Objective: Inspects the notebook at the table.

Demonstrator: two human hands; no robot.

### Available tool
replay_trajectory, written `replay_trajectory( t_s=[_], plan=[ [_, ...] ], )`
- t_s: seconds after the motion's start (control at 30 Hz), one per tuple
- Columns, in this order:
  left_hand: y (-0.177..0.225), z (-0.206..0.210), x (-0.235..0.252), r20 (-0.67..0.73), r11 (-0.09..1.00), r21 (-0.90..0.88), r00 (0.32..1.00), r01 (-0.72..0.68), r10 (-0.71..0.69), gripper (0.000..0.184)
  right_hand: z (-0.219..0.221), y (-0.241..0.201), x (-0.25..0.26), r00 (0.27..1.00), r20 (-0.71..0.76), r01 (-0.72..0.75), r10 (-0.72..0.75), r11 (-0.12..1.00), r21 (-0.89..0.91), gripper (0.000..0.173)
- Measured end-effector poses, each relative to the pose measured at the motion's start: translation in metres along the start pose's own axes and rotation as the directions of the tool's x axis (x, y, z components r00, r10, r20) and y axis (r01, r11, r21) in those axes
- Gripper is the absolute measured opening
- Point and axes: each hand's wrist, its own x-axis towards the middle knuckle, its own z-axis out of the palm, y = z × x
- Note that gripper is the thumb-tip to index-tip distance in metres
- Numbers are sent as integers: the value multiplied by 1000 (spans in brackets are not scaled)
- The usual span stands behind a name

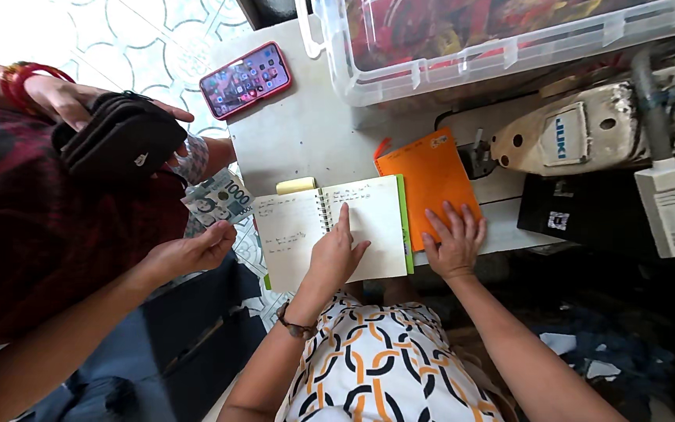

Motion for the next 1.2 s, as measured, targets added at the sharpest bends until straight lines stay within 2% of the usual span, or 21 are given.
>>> replay_trajectory(
  t_s=[0.1, 0.17, 0.5, 0.8, 1.2],
  plan=[
    [-1, -7, 1, 53, 988, 84, 990, 129, -133, 88, 0, 1, 0, 1000, 7, 2, -2, 1000, -1, 49],
    [0, -8, 3, 80, 981, 120, 983, 152, -162, 91, 0, 1, 0, 1000, 7, -1, 1, 1000, -4, 49],
    [-1, -3, 4, 76, 983, 126, 987, 134, -145, 92, 0, 1, -1, 1000, 8, 1, -1, 1000, -4, 48],
    [12, 2, 7, 38, 991, 124, 998, 53, -58, 91, 3, 2, -2, 1000, -17, 8, -7, 1000, 7, 48],
    [16, 9, 21, 75, 972, 225, 994, 64, -83, 97, 2, 1, -1, 1000, -4, -8, 8, 1000, 13, 47]
  ],
)
